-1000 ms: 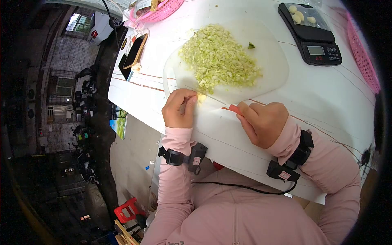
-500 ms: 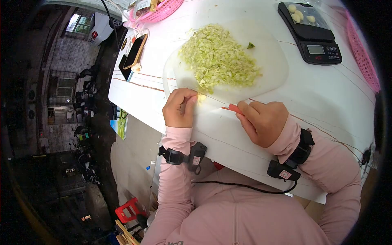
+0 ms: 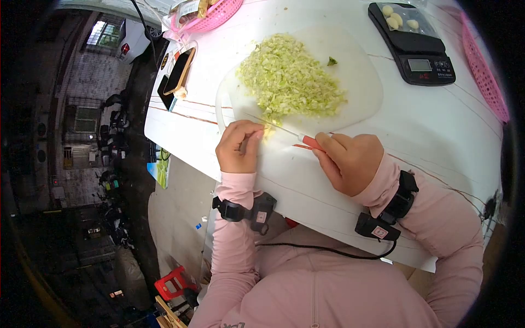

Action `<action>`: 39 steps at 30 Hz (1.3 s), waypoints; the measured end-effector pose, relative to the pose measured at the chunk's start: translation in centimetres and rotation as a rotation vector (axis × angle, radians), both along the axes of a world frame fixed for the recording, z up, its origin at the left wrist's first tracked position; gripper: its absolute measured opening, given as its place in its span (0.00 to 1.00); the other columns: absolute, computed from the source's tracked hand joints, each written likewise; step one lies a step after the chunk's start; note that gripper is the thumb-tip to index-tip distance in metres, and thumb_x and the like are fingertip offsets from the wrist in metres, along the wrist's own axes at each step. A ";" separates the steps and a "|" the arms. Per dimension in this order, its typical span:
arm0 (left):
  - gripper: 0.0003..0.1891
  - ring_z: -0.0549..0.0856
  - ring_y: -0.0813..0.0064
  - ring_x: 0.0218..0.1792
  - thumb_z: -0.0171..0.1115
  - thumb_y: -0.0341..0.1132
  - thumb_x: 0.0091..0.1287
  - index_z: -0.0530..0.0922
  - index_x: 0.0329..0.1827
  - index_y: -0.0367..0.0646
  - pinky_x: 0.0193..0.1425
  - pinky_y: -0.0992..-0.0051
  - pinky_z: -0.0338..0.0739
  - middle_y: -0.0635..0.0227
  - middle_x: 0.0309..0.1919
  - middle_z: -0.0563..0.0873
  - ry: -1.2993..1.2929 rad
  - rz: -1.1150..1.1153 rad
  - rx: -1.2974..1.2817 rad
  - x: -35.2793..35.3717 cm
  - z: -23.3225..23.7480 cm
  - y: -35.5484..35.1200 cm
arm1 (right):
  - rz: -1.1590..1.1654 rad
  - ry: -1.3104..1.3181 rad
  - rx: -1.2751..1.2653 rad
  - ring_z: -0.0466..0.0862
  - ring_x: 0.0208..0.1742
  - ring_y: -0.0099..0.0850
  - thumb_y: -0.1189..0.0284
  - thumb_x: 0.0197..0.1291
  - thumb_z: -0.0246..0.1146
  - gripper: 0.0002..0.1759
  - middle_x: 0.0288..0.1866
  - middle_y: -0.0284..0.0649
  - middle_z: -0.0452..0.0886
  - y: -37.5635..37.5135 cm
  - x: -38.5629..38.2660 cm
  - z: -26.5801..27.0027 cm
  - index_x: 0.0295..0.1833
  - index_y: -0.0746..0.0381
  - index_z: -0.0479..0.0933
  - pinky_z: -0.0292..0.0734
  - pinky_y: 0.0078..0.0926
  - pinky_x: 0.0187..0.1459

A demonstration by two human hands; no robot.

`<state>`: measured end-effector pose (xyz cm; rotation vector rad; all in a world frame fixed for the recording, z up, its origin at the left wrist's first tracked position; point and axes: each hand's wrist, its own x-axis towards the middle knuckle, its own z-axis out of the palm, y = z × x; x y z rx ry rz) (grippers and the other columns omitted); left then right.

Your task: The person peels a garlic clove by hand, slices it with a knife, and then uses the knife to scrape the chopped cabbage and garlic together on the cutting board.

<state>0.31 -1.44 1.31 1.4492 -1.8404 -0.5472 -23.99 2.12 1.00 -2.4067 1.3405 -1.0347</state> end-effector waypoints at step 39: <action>0.09 0.86 0.65 0.45 0.67 0.22 0.62 0.84 0.44 0.35 0.54 0.72 0.78 0.59 0.43 0.87 -0.212 0.037 -0.176 -0.9 0.8 2.4 | 0.024 -0.011 0.006 0.79 0.20 0.37 0.69 0.61 0.66 0.09 0.22 0.36 0.75 0.1 -0.2 0.2 0.32 0.58 0.74 0.71 0.34 0.21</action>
